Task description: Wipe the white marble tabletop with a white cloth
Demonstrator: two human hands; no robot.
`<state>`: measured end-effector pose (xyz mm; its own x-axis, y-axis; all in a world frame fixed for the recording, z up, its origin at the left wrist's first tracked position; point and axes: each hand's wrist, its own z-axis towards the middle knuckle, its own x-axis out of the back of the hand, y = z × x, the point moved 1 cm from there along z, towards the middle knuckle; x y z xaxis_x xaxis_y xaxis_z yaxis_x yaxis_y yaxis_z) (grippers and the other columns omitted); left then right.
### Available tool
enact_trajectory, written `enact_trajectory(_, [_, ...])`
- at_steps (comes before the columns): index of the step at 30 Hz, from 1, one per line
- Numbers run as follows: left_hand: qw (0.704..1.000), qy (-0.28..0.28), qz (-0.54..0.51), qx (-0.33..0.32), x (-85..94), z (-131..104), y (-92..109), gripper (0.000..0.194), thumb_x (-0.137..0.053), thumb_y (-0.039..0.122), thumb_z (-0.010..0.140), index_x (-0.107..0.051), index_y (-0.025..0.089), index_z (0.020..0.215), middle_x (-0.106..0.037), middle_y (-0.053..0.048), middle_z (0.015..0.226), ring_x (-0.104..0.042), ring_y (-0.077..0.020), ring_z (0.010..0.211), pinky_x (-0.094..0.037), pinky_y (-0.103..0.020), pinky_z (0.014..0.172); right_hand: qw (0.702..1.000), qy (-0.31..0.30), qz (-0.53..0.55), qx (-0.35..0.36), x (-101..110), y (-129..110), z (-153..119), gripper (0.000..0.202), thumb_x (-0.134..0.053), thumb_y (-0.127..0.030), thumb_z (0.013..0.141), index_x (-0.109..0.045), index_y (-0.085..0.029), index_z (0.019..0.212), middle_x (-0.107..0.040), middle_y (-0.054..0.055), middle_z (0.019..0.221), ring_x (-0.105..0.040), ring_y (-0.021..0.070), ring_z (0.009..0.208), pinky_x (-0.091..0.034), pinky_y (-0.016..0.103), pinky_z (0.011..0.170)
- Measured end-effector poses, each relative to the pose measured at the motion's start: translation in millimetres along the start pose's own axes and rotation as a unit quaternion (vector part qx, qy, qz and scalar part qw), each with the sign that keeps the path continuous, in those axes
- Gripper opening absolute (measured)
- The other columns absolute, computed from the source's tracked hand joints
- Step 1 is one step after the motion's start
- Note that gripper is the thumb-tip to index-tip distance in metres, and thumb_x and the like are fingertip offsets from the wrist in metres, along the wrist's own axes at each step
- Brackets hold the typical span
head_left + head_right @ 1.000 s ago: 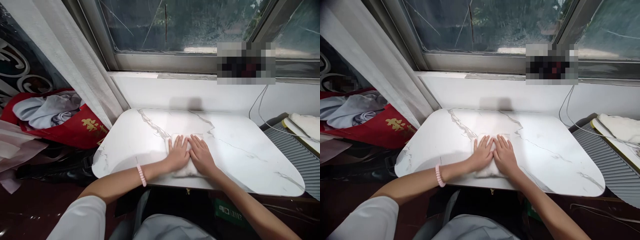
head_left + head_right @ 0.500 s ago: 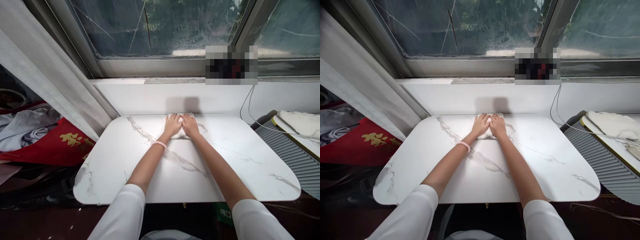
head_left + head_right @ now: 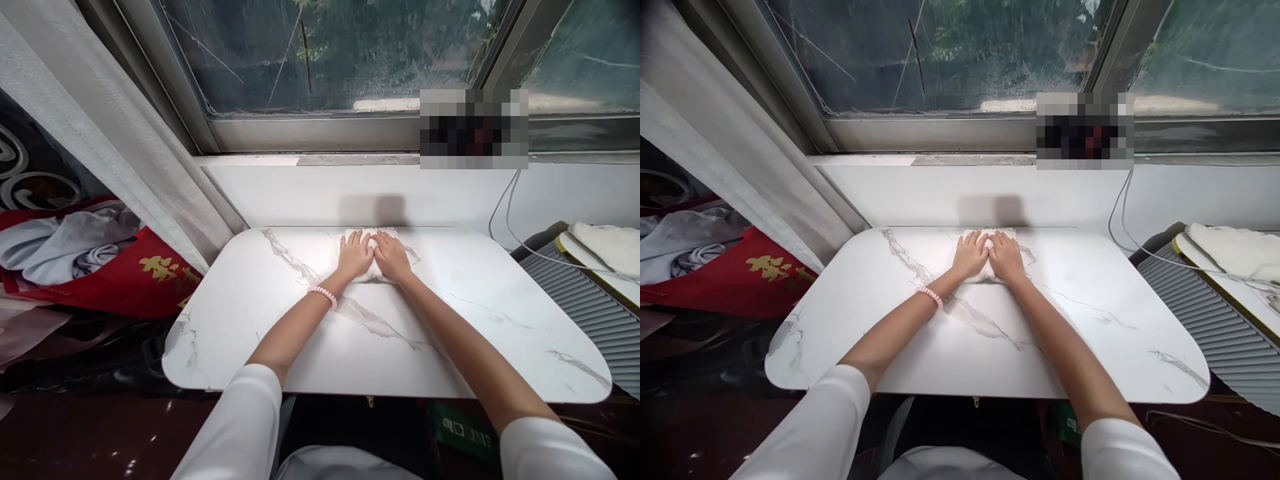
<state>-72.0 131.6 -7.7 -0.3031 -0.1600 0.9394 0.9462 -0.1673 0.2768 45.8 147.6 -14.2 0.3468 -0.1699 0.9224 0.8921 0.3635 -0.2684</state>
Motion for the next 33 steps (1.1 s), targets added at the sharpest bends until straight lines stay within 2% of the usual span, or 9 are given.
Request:
enact_trajectory(4, [1.0, -0.008, 0.011, -0.028, -0.4, -39.9, 18.8, 0.048, -0.03, 0.028, 0.099, -0.04, 0.017, 0.144, -0.037, -0.012, 0.153, -0.029, -0.0249, 0.143, -0.019, -0.052, 0.118, 1.0, -0.003, -0.008, 0.003, 12.3, -1.4, -46.0, 0.048, -0.028, -0.019, 0.092, -0.053, -0.014, 0.133, -0.047, 0.012, 0.148, -0.038, 0.024, 0.139, -0.029, 0.046, 0.114])
enact_trajectory(12, [0.995, -0.022, -0.001, -0.102, 7.0, -139.4, 64.7, 0.05, -0.03, 0.033, 0.1, -0.039, 0.013, 0.145, -0.035, -0.015, 0.154, -0.027, -0.0294, 0.144, -0.019, -0.057, 0.118, 0.998, 0.027, -0.045, 0.026, 38.9, -2.5, -166.2, 0.049, -0.026, -0.024, 0.096, -0.05, -0.012, 0.136, -0.047, 0.013, 0.148, -0.038, 0.0256, 0.139, -0.031, 0.049, 0.112])
enact_trajectory(15, [0.991, -0.026, 0.0, -0.133, 9.0, -160.2, 77.7, 0.052, -0.031, 0.035, 0.1, -0.038, 0.013, 0.146, -0.035, -0.015, 0.154, -0.026, -0.0303, 0.144, -0.021, -0.058, 0.117, 0.996, 0.046, -0.053, 0.045, 46.9, 2.7, -194.1, 0.048, -0.027, -0.024, 0.096, -0.047, -0.012, 0.138, -0.047, 0.014, 0.147, -0.038, 0.0255, 0.139, -0.032, 0.049, 0.112])
enact_trajectory(17, [0.989, -0.032, 0.003, -0.143, 8.1, -163.5, 83.9, 0.052, -0.03, 0.035, 0.1, -0.038, 0.011, 0.146, -0.035, -0.016, 0.154, -0.026, -0.0311, 0.144, -0.022, -0.059, 0.117, 0.996, 0.049, -0.047, 0.052, 50.3, 8.3, -200.3, 0.048, -0.028, -0.024, 0.095, -0.046, -0.013, 0.138, -0.047, 0.014, 0.147, -0.037, 0.0249, 0.139, -0.032, 0.049, 0.112])
enact_trajectory(20, [0.988, -0.037, 0.001, -0.148, 3.3, -153.6, 90.2, 0.054, -0.029, 0.035, 0.1, -0.037, 0.01, 0.146, -0.034, -0.018, 0.154, -0.026, -0.0321, 0.144, -0.021, -0.061, 0.116, 0.998, 0.04, -0.029, 0.043, 53.1, 18.8, -193.0, 0.046, -0.029, -0.024, 0.094, -0.048, -0.015, 0.136, -0.049, 0.013, 0.146, -0.038, 0.0244, 0.139, -0.032, 0.049, 0.112])
enact_trajectory(23, [0.989, -0.043, -0.011, -0.138, -4.3, -129.9, 95.2, 0.053, -0.029, 0.034, 0.099, -0.038, 0.01, 0.146, -0.034, -0.017, 0.154, -0.026, -0.0319, 0.144, -0.018, -0.061, 0.116, 0.999, 0.029, -0.013, 0.02, 54.2, 32.5, -172.9, 0.046, -0.03, -0.024, 0.092, -0.051, -0.016, 0.132, -0.05, 0.012, 0.144, -0.039, 0.0241, 0.138, -0.031, 0.048, 0.113])
enact_trajectory(28, [0.992, -0.047, -0.043, -0.109, -18.3, -72.0, 105.5, 0.051, -0.029, 0.031, 0.097, -0.04, 0.014, 0.145, -0.037, -0.014, 0.153, -0.027, -0.0276, 0.144, -0.016, -0.056, 0.118, 1.0, 0.018, -0.01, -0.021, 52.2, 67.0, -124.5, 0.046, -0.033, -0.023, 0.089, -0.053, -0.017, 0.13, -0.05, 0.012, 0.144, -0.041, 0.025, 0.136, -0.03, 0.048, 0.112])
enact_trajectory(33, [0.993, -0.048, -0.055, -0.094, -32.2, -7.5, 113.4, 0.051, -0.029, 0.03, 0.096, -0.041, 0.016, 0.143, -0.037, -0.012, 0.153, -0.027, -0.025, 0.143, -0.015, -0.053, 0.119, 0.999, 0.022, -0.007, -0.033, 46.5, 105.7, -67.9, 0.046, -0.033, -0.02, 0.087, -0.055, -0.018, 0.128, -0.052, 0.012, 0.143, -0.041, 0.0248, 0.136, -0.03, 0.048, 0.112])
